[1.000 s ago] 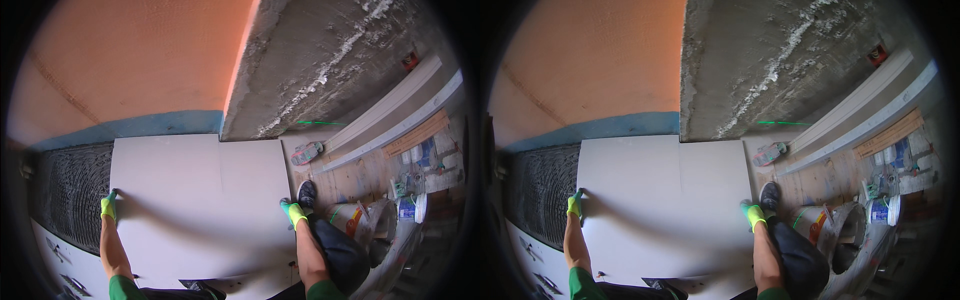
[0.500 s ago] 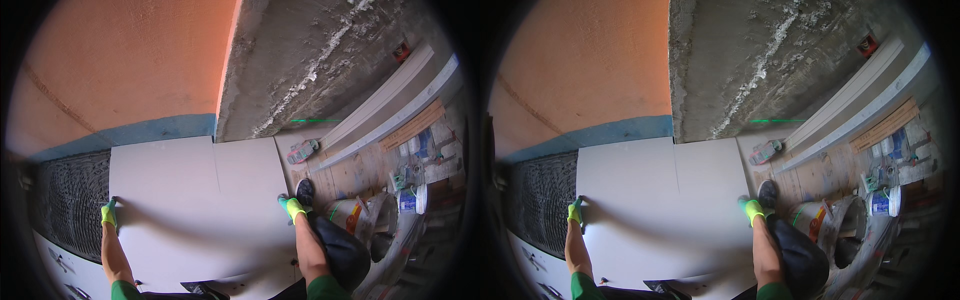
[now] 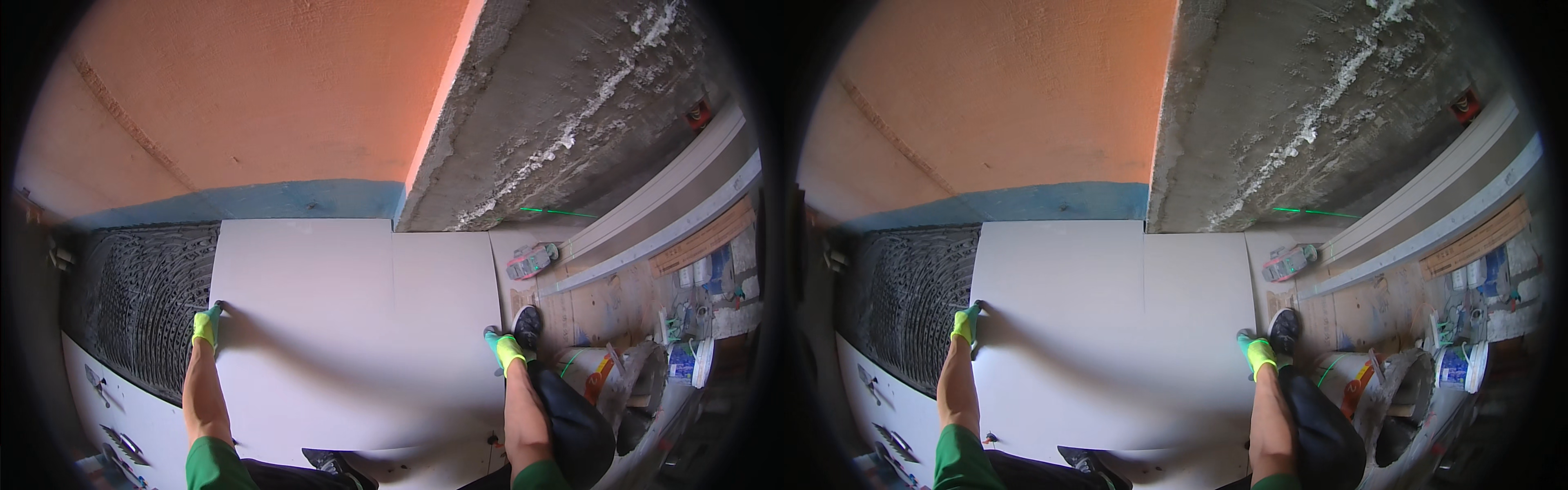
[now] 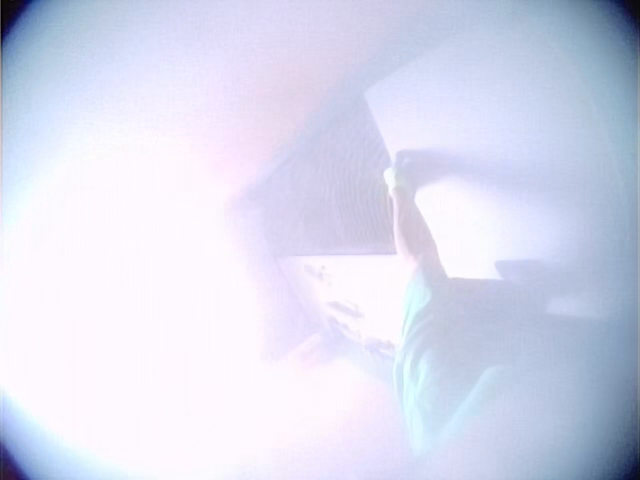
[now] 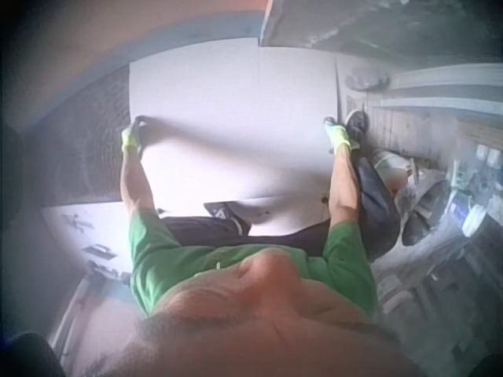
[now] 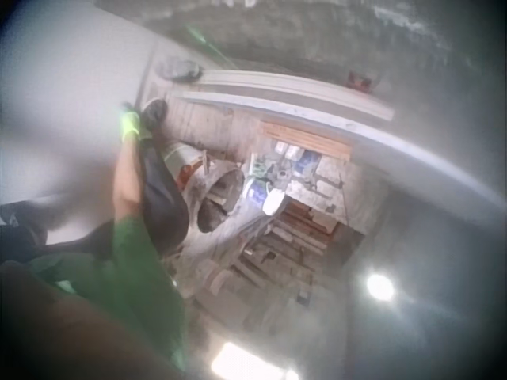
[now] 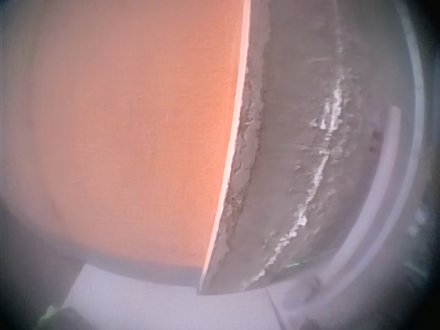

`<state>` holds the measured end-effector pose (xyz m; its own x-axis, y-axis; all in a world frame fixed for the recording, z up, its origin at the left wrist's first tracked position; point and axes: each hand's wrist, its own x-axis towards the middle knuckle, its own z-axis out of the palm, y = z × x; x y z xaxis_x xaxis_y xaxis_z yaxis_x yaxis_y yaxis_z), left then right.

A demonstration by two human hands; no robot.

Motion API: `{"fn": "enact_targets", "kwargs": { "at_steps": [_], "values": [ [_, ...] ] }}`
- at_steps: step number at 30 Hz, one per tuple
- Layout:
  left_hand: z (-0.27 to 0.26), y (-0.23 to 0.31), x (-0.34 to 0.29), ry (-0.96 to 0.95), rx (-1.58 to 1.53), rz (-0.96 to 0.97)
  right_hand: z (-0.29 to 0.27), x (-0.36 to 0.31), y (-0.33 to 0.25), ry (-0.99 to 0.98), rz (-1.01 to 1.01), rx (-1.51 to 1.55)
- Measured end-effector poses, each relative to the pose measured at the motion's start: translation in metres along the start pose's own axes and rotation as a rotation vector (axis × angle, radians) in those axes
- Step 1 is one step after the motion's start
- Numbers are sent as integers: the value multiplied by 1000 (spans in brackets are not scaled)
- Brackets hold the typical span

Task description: The person spreads adhesive on the back of a large tile using a notched trowel, then places the tile onto a prepared floor surface. They press the tile into place, use a rubber mallet to tap it level, and insert tile spacers to maintain consistent gaps between tiles.

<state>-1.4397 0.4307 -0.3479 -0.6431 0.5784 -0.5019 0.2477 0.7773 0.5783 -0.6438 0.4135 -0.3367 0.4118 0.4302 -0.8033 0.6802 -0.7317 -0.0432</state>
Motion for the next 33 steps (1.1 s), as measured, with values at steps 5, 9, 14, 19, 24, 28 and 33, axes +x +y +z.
{"fn": "enact_targets", "kwargs": {
  "at_steps": [5, 9, 14, 19, 24, 28, 33],
  "values": [
    [5, -7, 14, 39, 63, 16, -9, -33, -18, 72, 38, 40],
    [6, -2, 5, 47, 88, 7, -15, -66, -45, 192, 175, 158],
    [5, 19, -14, 70, 187, -38, -14, -65, -47, 200, 172, 65],
    [4, 17, -8, 89, 212, -67, -11, -50, -42, 241, 181, -37],
    [3, -7, 21, -22, 74, -44, -13, -49, -39, 200, 119, -10],
    [-2, -14, 35, -41, 161, -4, -11, -47, -36, 265, 18, -35],
    [-7, -30, 55, -108, 120, 3, -9, -50, -41, 290, 71, -36]
  ]
}}
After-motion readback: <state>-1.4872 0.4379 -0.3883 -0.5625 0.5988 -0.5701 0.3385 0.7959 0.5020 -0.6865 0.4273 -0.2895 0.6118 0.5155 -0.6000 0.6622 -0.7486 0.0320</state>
